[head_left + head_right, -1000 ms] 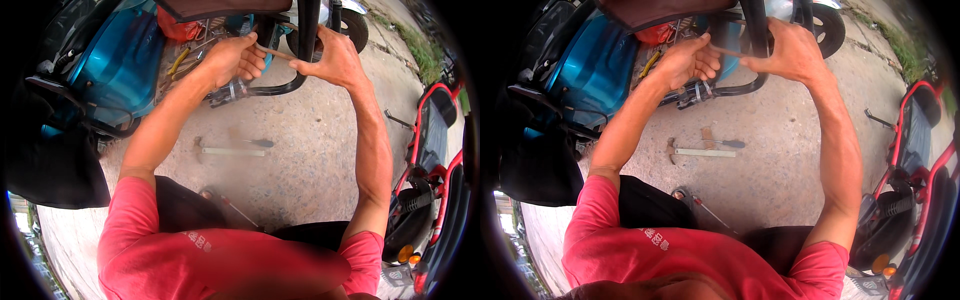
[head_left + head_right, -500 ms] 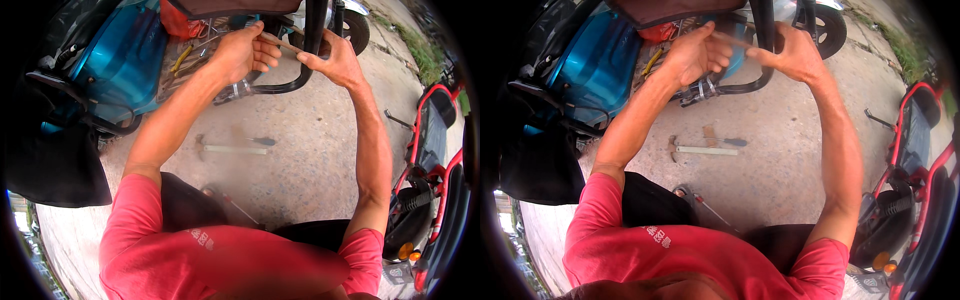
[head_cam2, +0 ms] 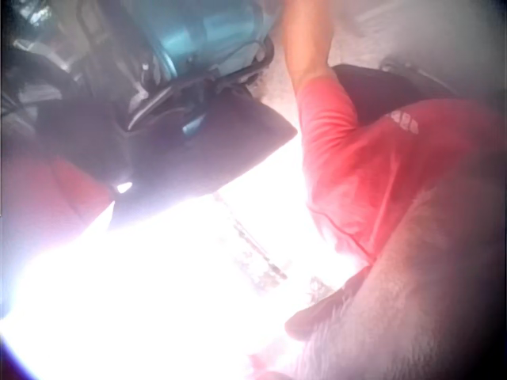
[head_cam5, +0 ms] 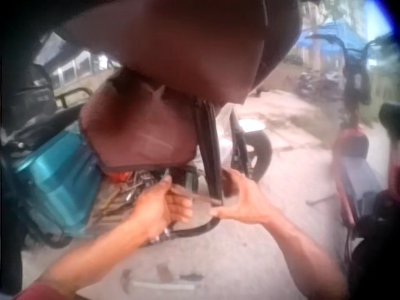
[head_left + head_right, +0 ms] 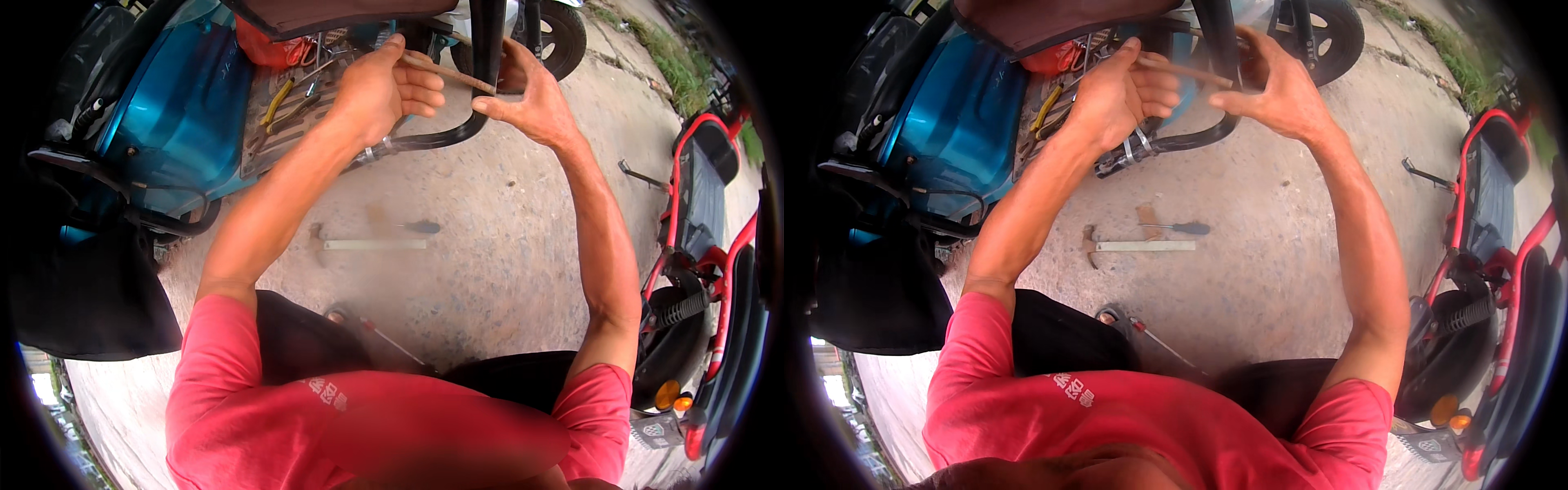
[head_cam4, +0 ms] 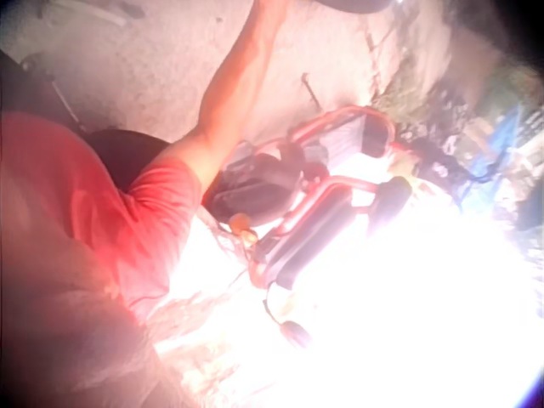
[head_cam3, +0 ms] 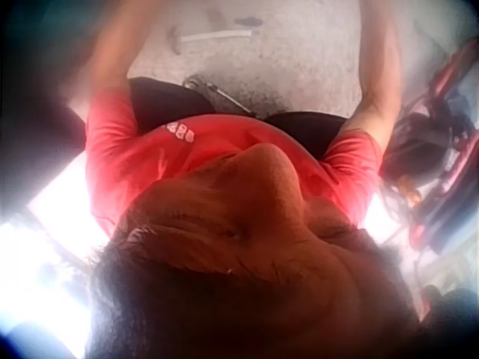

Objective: The person secures a metal bracket to the frame of a vehicle using a screwdriver and hammer, then adjusts the seat cover.

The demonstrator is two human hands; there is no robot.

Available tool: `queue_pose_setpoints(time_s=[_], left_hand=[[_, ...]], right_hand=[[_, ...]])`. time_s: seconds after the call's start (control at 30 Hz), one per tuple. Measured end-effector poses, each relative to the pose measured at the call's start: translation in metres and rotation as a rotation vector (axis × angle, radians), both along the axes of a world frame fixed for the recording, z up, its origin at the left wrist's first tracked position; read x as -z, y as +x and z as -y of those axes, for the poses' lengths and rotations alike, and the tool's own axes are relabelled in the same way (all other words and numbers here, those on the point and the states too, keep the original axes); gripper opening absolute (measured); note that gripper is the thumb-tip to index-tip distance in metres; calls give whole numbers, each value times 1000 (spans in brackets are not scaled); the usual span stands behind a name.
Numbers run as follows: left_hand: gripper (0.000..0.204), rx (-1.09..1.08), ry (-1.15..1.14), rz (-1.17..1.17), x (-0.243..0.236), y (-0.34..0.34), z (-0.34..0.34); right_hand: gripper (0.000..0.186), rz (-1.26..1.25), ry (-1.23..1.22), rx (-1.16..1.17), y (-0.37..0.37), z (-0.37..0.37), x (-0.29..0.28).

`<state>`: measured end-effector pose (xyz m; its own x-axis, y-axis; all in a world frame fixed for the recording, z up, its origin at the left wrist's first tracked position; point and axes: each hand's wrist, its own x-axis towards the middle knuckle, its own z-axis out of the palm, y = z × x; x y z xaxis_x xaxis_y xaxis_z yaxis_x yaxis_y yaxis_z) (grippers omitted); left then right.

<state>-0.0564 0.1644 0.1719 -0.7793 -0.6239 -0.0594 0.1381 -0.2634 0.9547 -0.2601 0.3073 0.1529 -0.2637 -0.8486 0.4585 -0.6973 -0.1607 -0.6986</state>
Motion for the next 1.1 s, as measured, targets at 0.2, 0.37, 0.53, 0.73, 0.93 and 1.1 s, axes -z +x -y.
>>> queue_pose_setpoints(time_s=[0.2,0.37,0.53,0.73,0.93,1.1], left_hand=[[47,-31,5,25,-3,-4,-5],[46,-12,-6,-23,3,-2,1],[42,3,177,-65,6,-6,6],[45,-17,124,-57,-1,-8,-3],[45,-18,92,-43,-1,-11,-2],[44,-29,129,-6,-4,-9,-1]], right_hand=[[91,90,39,13,-12,-5,20],[73,93,150,26,-13,-5,35],[61,189,470,4,-11,-17,83],[47,145,859,-113,33,-21,159],[35,-46,1018,-268,124,-2,256],[30,-254,850,-285,200,16,282]])
